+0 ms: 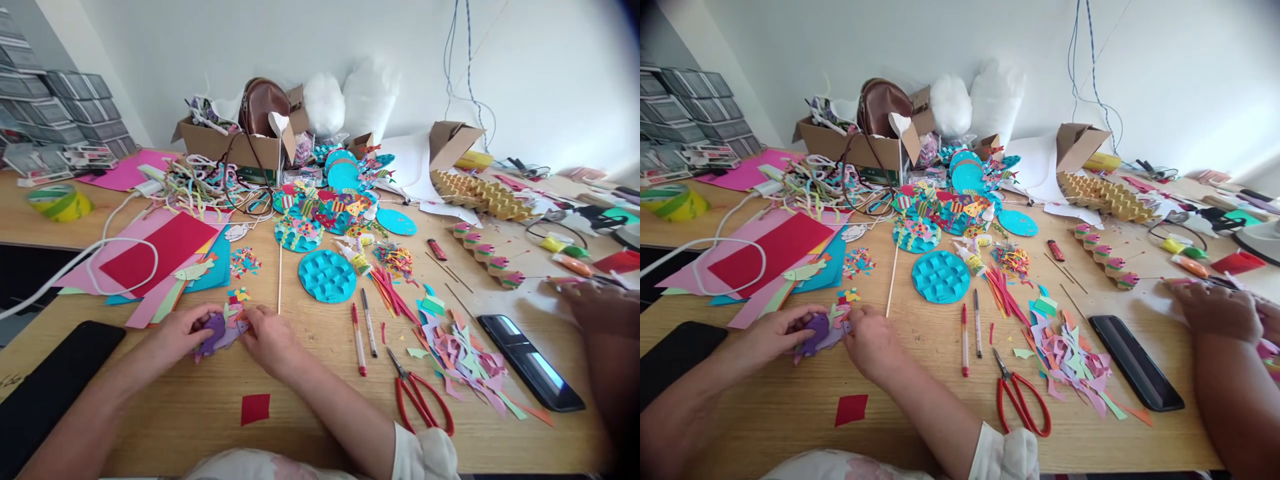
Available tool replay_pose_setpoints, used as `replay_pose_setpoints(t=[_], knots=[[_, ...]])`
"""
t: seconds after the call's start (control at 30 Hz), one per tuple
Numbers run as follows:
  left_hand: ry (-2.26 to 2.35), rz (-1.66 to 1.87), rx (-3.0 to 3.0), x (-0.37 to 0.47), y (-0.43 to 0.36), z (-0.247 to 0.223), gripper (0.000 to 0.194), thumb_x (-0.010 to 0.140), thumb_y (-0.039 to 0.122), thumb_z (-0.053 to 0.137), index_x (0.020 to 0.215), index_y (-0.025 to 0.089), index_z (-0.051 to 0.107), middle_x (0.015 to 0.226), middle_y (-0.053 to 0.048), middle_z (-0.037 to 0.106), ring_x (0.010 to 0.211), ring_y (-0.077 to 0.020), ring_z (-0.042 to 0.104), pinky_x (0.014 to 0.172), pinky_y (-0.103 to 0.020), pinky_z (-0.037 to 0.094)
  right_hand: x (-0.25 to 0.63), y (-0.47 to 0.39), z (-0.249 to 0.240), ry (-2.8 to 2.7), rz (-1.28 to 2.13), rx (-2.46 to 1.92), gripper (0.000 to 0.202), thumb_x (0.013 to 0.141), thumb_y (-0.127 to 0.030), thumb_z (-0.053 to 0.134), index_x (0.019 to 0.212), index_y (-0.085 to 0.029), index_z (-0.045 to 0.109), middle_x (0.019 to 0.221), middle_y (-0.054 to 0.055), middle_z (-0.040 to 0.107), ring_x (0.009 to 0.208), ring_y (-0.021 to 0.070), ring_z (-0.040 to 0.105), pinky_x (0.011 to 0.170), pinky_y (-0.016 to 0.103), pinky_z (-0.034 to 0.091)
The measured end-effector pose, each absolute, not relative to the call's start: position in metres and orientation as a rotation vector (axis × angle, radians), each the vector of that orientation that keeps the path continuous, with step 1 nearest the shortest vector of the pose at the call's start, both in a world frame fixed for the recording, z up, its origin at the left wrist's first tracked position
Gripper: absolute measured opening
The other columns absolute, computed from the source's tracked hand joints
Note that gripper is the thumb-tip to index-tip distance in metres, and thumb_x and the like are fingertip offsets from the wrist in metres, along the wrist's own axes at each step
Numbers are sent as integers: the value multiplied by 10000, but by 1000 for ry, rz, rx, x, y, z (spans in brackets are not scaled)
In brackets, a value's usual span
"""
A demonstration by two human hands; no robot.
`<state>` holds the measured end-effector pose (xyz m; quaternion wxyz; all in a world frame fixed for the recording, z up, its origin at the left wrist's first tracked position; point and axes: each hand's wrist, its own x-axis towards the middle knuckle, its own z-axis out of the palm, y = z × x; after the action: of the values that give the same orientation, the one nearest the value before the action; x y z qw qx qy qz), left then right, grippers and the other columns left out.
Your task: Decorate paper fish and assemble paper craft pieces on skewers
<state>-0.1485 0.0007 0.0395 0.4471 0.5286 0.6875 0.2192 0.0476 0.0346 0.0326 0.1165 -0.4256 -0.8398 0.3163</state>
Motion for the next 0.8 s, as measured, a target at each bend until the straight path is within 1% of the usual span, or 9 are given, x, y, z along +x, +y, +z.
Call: replay_pose_setpoints(t=[0.07,0.13,0.23,0.33,0.43,0.53,0.6,0.7,0.8], knots=[[1749,458,1452,-145,0,36,453,644,375,513,1049,188,594,937,-55,664,493,-164,587,447,-283,471,42,33,30,-2531,819,-1304,208,832,-262,512,1010,-181,581,1003,93,627,851,206,613,670,290,449],[1801,415,1618,-142,0,34,437,669,366,499,1059,199,607,1045,-72,639,648,-200,628,551,-304,503,39,31,29,-2566,762,-1340,232,833,-283,519,1035,-179,566,1010,96,620,858,216,615,671,299,454],[1869,404,1818,-143,0,30,422,676,370,526,1050,201,623,1043,-80,624,910,-260,606,779,-366,492,37,30,28,-2562,741,-1370,228,826,-277,527,1033,-185,559,1011,86,613,849,214,613,656,294,450],[1899,395,1896,-144,0,26,438,673,371,531,1057,181,619,1035,-93,609,996,-276,566,883,-406,445,39,30,26,-2525,752,-1356,149,832,-249,511,959,-207,577,973,58,610,818,186,603,634,264,425],[1899,447,1944,-146,0,23,453,677,369,526,1080,177,602,1082,-103,600,1053,-282,536,932,-427,414,41,31,23,-2437,797,-1271,91,841,-239,503,852,-212,590,914,32,602,767,152,580,611,236,391],[1881,520,1972,-146,-1,22,469,682,373,528,1109,187,584,1130,-101,605,1092,-286,520,962,-438,392,42,31,21,-2298,882,-1199,55,810,-205,550,759,-197,569,824,6,588,733,127,547,604,211,364],[1876,550,1943,-146,-1,23,483,689,364,523,1139,195,571,1117,-92,624,1075,-282,541,945,-432,411,42,31,20,-2212,973,-1166,86,783,-167,574,706,-191,545,722,-23,559,685,106,517,588,192,345],[1853,571,1847,-145,-1,27,510,684,348,530,1177,220,556,1075,-66,660,1034,-271,582,904,-409,454,40,30,20,-2106,1131,-1155,120,765,-148,586,669,-189,528,616,-58,500,587,80,455,540,177,312],[1780,637,1736,-142,-1,31,525,667,358,553,1173,220,558,1159,-63,640,1086,-272,573,939,-401,449,37,29,19,-2035,1243,-1169,120,758,-152,594,660,-189,536,585,-71,472,547,69,418,510,171,290]])
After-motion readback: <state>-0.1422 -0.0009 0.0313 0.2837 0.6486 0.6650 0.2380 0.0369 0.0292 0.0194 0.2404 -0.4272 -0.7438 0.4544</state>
